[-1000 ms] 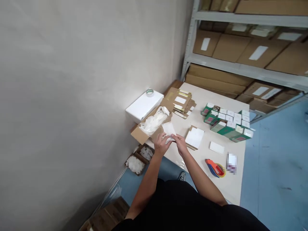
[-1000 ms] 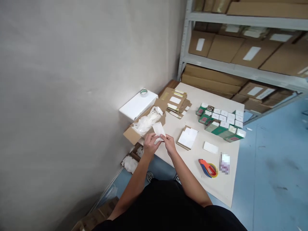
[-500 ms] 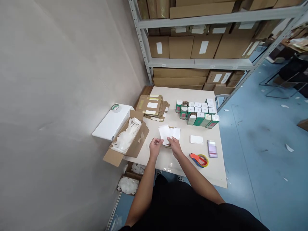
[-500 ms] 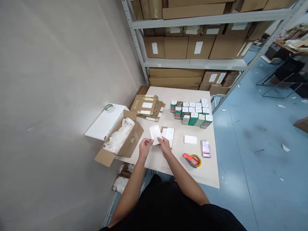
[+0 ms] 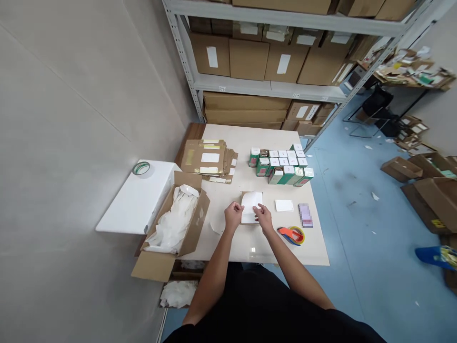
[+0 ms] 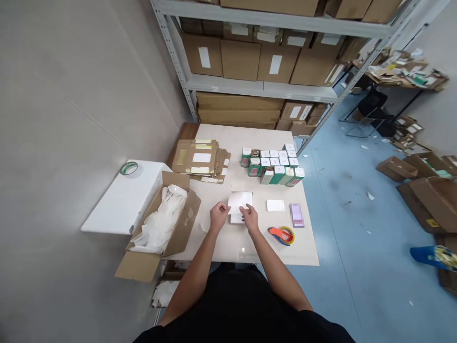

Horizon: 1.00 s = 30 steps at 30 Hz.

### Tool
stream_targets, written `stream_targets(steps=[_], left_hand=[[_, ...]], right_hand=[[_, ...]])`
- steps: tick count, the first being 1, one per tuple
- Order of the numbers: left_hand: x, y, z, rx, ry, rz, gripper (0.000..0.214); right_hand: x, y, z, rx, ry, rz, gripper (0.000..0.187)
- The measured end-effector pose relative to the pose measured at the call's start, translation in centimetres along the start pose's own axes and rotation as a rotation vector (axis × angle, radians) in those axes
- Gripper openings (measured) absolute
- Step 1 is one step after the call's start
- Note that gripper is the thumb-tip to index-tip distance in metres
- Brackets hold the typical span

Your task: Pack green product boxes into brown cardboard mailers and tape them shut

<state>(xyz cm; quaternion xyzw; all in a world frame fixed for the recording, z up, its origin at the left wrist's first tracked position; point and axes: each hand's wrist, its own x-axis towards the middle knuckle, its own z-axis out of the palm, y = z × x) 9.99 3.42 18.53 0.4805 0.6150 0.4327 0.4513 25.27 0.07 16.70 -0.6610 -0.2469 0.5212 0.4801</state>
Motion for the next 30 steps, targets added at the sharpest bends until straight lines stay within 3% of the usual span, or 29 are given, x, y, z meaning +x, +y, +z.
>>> stream_targets(steps=[4,7,15,21,30], left_hand=[[2.9,-1.4,0.1,-0.003,-0.122,-0.021,0.022],[4.4,-3.1,0.8,0.062,-0.143,-0.07,0.022],[6.3,-7.9,3.4,0.34,-0.155,-0.253,0.024],[7.7,-9.1,4.1,0.434,-0.199,-0.287,0.02],[8.6,-9.7,4.6,0.486,-0.206,-0.323,0.015]], right_hand=[[2.0,1.7,-0.3,-0.079,0.007,0.012,0.046],[3.6,3.4,-0.2,-0.182,0.063,-0.033,0.043],[7.2,6.1,1.2,-0.742,0.188,-0.061,0.025],[7.9,7.2,2.0,-0.945,0.208,0.023,0.023],[8.6,8.0,2.8,-1.022,0.217,0.064,0.021]])
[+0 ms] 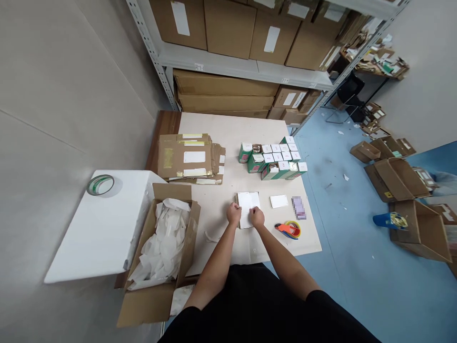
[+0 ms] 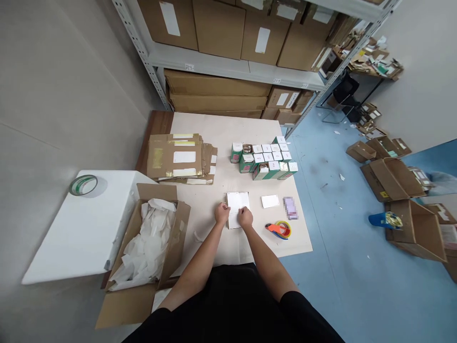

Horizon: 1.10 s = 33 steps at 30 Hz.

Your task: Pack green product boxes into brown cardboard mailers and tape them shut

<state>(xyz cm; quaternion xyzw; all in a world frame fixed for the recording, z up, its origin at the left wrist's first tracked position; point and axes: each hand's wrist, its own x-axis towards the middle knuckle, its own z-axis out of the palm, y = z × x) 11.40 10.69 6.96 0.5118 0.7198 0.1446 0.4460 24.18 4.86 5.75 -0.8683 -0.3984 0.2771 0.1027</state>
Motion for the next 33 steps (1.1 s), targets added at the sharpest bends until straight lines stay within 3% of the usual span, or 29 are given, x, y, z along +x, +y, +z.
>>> stream_targets(steps=[22,28,33], left_hand=[[0.3,0.1,0.4,0.13,0.02,-0.015,0.009],[2.3,1.1,-1.0,0.326,-0.09,0.016,0.013],[3.1,1.6,-1.7,0.393,-0.095,0.072,0.033]], right_hand=[[0.2,-0.7,-0.2,-0.081,-0.064,0.024,0.021],[0.6,-1.5,-1.0,-0.135,-0.083,0.065,0.021],[0.9,-1.0,-2.6,-0.118,-0.069,0.155,0.044]])
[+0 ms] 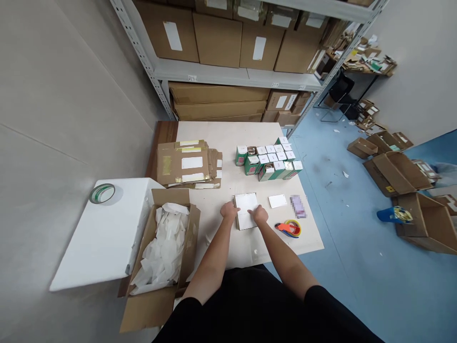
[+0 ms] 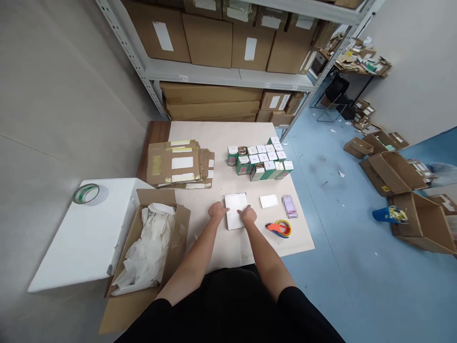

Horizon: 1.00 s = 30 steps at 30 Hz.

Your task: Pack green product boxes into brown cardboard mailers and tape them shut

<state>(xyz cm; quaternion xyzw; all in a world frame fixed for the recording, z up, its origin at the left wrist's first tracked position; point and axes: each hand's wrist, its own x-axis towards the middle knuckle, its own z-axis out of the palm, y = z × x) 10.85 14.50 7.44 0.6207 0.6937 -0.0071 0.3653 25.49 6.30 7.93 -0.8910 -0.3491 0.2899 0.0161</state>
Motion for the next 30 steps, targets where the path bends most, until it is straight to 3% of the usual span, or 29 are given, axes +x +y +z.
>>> stream_targets(steps=[3,6,10,15,18,21,24,28,30], left_hand=[[-0.5,0.4,0.7,0.021,0.018,0.277,0.039],[-0.5,0.5,1.5,0.026,-0.098,0.431,0.062],[0.4,-0.2,1.8,0.014,-0.316,0.4,0.085],[1.4,-1.0,1.8,-0.006,-0.352,0.428,0.089],[1.5,-2.4,1.3,-0.097,-0.313,0.442,0.087],[0.9,-5.5,0.5,-0.254,-0.197,0.407,0.081],[-0.9,-9.1,0.3,-0.385,-0.057,0.177,0.062],[-4.6,-11.8,1.2,-0.678,0.051,0.041,0.048],[-6.1,-12.1,1.9,-0.766,-0.007,0.049,0.059]], right_hand=[[-0.2,0.8,0.1,-0.002,0.15,-0.082,0.056],[-0.8,1.9,1.2,0.068,0.182,-0.174,0.064],[-1.8,3.9,3.2,0.252,0.071,-0.198,0.073],[-2.9,5.1,4.4,0.408,0.081,-0.163,0.08],[-3.5,4.8,3.9,0.479,0.073,-0.171,0.078],[-4.1,3.8,3.3,0.56,0.02,-0.347,0.075],[-4.7,2.4,3.2,0.579,-0.023,-0.523,0.062],[-5.0,0.5,4.2,0.485,0.075,-0.443,0.061],[-5.0,0.1,5.1,0.471,-0.035,-0.423,0.065]])
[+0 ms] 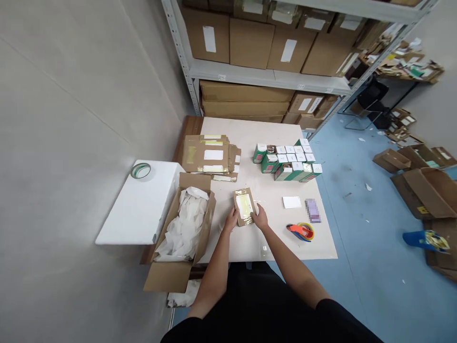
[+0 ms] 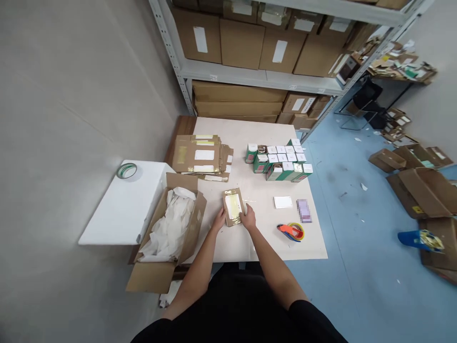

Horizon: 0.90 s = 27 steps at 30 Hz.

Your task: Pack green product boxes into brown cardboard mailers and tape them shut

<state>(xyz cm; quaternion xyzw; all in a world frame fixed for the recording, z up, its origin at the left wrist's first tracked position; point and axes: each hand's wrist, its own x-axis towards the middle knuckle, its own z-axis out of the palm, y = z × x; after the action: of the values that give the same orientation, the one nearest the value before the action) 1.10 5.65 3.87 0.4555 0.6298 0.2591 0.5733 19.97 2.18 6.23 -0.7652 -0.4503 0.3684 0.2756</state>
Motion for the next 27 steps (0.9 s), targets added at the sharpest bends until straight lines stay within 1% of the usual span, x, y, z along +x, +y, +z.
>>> stream_targets(steps=[2,3,4,6,9,11,12,16,19,23,27], left_hand=[[-1.1,0.0,0.5,-0.06,-0.072,-0.009,0.08],[-1.5,0.1,0.9,-0.086,-0.091,-0.012,0.09],[-1.9,0.4,1.1,-0.114,-0.101,-0.013,0.097],[-2.4,1.2,1.7,-0.174,-0.099,-0.011,0.105],[-3.2,2.7,2.1,-0.274,-0.102,0.003,0.114],[-3.7,3.6,2.2,-0.303,-0.083,0.03,0.116],[-4.0,4.0,2.2,-0.294,-0.054,0.052,0.115],[-5.6,6.0,2.7,-0.212,0.13,0.159,0.11],[-7.5,7.4,3.5,-0.223,0.223,0.215,0.106],[-10.8,8.5,5.1,-0.25,0.303,0.205,0.11],[-14.9,8.6,6.2,-0.363,0.322,0.309,0.117]], right_hand=[[0.0,0.4,0.7,0.062,-0.134,0.017,0.065],[0.0,0.6,0.9,0.098,-0.169,0.025,0.065],[0.0,0.8,1.0,0.129,-0.18,0.033,0.065],[0.0,0.9,0.7,0.18,-0.166,0.047,0.064],[0.1,0.3,-0.4,0.287,-0.158,0.032,0.067],[0.2,-0.5,-1.5,0.372,-0.172,0.005,0.07],[0.2,-1.1,-2.1,0.404,-0.183,-0.011,0.071],[0.2,-3.5,-5.1,0.431,-0.239,-0.094,0.073],[-0.3,-5.0,-7.6,0.429,-0.3,-0.172,0.072],[-1.5,-5.3,-10.7,0.471,-0.401,-0.271,0.073],[-2.5,-4.7,-13.1,0.564,-0.547,-0.319,0.075]])
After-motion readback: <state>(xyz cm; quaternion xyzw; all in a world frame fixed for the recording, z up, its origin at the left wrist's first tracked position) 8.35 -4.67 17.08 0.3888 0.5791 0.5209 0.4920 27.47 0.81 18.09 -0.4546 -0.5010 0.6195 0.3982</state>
